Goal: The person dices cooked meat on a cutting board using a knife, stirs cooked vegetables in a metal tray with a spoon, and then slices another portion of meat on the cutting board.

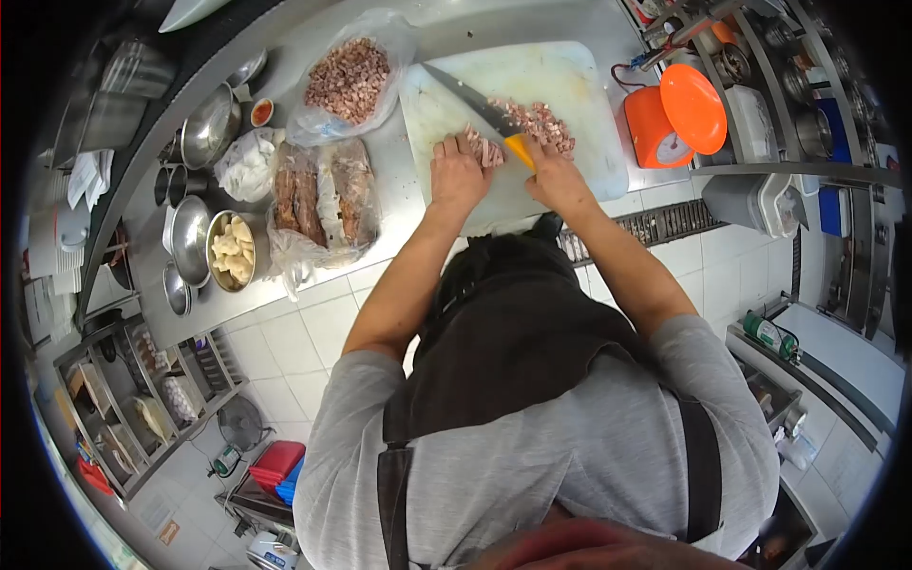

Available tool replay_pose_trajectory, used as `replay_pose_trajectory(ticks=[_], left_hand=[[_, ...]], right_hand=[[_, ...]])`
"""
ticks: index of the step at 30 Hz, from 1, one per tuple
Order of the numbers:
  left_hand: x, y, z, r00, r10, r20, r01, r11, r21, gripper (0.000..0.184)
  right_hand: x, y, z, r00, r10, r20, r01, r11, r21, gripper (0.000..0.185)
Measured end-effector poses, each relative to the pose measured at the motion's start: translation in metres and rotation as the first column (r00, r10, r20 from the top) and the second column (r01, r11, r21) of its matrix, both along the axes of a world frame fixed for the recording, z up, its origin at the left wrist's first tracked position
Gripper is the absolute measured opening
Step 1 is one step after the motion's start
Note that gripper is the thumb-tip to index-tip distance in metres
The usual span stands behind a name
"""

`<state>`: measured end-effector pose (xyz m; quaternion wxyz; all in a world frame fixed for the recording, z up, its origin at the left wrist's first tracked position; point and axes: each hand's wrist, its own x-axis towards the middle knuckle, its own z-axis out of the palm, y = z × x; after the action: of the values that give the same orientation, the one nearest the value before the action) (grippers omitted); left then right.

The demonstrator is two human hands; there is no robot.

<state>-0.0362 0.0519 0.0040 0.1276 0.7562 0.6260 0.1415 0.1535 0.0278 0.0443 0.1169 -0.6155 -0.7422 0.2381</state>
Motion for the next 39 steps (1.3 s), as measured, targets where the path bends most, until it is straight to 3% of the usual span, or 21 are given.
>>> replay_pose_trajectory(ticks=[1, 3, 4, 6, 10, 13, 17, 19, 21, 28, 30, 33, 37, 39], left_hand=[[-0.003, -0.003, -0.003, 1.000, 0.003, 0.005, -0.003, 1.000, -0.013, 0.070], [-0.010, 0.000, -0.005, 0.994, -0.107, 0.032, 0.104, 0.992, 0.077, 0.068], [-0.013, 0.006, -0.004, 0.992, -0.123, 0.030, 0.120, 0.990, 0.078, 0.068], [-0.022, 0.014, -0.004, 0.951, -0.305, 0.053, 0.301, 0.951, 0.073, 0.068], [-0.032, 0.028, -0.002, 0.896, -0.441, 0.050, 0.439, 0.897, 0.054, 0.077], [-0.033, 0.024, 0.010, 0.892, -0.450, 0.040, 0.450, 0.893, -0.005, 0.079], [-0.016, 0.031, 0.022, 0.946, -0.303, 0.118, 0.306, 0.952, -0.009, 0.069], [-0.011, 0.040, 0.022, 0.957, -0.262, 0.128, 0.265, 0.964, -0.010, 0.066], [-0.003, 0.057, 0.020, 0.964, -0.262, 0.052, 0.268, 0.947, -0.178, 0.057], [-0.014, 0.048, 0.012, 0.868, -0.472, 0.154, 0.491, 0.861, -0.129, 0.052], [-0.014, 0.034, 0.006, 0.887, -0.441, 0.136, 0.443, 0.896, 0.011, 0.054], [-0.004, 0.023, 0.011, 0.924, -0.370, 0.101, 0.364, 0.929, 0.073, 0.051], [0.018, 0.023, 0.021, 0.966, -0.251, 0.065, 0.249, 0.968, 0.042, 0.043], [0.029, 0.023, 0.022, 0.981, -0.188, -0.053, 0.185, 0.982, -0.046, 0.038]], right_hand=[[0.003, -0.001, 0.003, 1.000, 0.003, 0.005, -0.003, 1.000, -0.013, 0.060], [0.016, 0.000, 0.007, 0.972, -0.113, -0.205, 0.097, 0.992, -0.084, 0.062], [0.023, -0.002, 0.006, 0.970, -0.128, -0.207, 0.113, 0.990, -0.083, 0.062], [0.032, -0.020, 0.002, 0.936, -0.153, -0.318, 0.140, 0.988, -0.063, 0.062], [0.025, -0.058, -0.010, 0.904, -0.268, -0.332, 0.224, 0.960, -0.167, 0.063], [0.015, -0.059, -0.004, 0.928, -0.256, -0.270, 0.193, 0.952, -0.237, 0.058], [0.017, -0.037, -0.005, 0.935, -0.232, -0.267, 0.185, 0.964, -0.189, 0.056], [0.016, -0.026, 0.017, 0.922, -0.306, -0.239, 0.146, 0.844, -0.517, 0.054], [0.017, -0.032, 0.006, 0.927, -0.292, -0.236, 0.151, 0.866, -0.477, 0.053], [0.021, -0.047, 0.013, 0.888, -0.356, -0.290, 0.219, 0.883, -0.415, 0.052], [0.024, -0.054, 0.003, 0.889, -0.365, -0.277, 0.243, 0.888, -0.390, 0.051], [0.029, -0.055, 0.001, 0.888, -0.377, -0.264, 0.273, 0.893, -0.357, 0.049], [0.029, -0.052, 0.012, 0.886, -0.400, -0.237, 0.281, 0.867, -0.411, 0.051], [0.029, -0.052, 0.013, 0.881, -0.406, -0.244, 0.283, 0.865, -0.415, 0.052]])
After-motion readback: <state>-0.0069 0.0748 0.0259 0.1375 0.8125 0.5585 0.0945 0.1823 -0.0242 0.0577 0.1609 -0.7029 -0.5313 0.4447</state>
